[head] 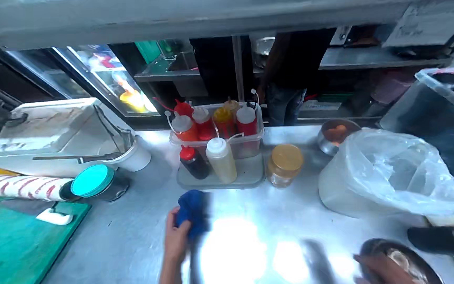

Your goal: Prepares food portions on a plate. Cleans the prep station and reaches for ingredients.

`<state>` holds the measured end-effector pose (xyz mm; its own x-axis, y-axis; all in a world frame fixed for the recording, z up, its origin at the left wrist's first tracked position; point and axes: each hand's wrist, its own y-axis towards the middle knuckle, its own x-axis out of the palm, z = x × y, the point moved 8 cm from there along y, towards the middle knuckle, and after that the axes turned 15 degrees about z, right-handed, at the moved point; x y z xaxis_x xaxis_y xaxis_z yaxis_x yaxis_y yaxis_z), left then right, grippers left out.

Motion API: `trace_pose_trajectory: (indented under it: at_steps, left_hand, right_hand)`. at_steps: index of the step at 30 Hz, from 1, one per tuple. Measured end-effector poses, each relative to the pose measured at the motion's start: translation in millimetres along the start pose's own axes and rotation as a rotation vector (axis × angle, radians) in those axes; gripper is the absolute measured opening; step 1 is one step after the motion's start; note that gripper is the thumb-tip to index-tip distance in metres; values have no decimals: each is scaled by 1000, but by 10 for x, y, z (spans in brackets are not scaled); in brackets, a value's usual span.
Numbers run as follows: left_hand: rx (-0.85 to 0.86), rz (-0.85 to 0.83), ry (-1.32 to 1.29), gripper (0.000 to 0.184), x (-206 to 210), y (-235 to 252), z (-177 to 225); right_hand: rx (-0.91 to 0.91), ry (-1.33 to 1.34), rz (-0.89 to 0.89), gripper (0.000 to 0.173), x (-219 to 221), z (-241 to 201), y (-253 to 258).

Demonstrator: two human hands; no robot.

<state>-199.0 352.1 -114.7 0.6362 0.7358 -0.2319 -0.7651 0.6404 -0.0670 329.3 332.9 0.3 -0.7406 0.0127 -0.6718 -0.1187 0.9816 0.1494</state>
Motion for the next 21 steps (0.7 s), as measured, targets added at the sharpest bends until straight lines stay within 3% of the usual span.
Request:
trace_pose_trajectory:
  at_steps: [2, 5, 7, 8, 10, 14, 19, 21]
  left_hand:
    - [-233, -111, -421, 81, 370, -948, 61]
    - [-528, -298, -824, 55, 847, -2171, 172]
    - [-543, -537, -936, 53, 1119, -2594, 355]
    - [-523, -585, -934, 53, 1219, -2669, 408]
    - [-524, -512, -787, 49, 1288, -2714, 428]
    - [-451, -423, -577, 37, 1408, -2863, 496]
    - [-123, -633, -286, 37, 1670, -3323, 725]
    - [-54, -670, -232, 36, 1732, -3470, 726]
  right_hand:
    - [-113, 106, -56, 39, 418, -341, 114]
    - [-231, 147, -102, 43, 989, -602, 248]
    - [-151, 142, -233, 43, 1227, -617, 277]
    - [-111, 128, -287, 44, 1273, -603, 270]
    - [-116, 72, -335, 38, 1264, -596, 239]
    - [-275, 115, -223, 18, 1007, -576, 119]
    - [-225, 302, -380, 21, 459, -77, -158]
    - [-209, 257, -340, 37, 89, 264, -313]
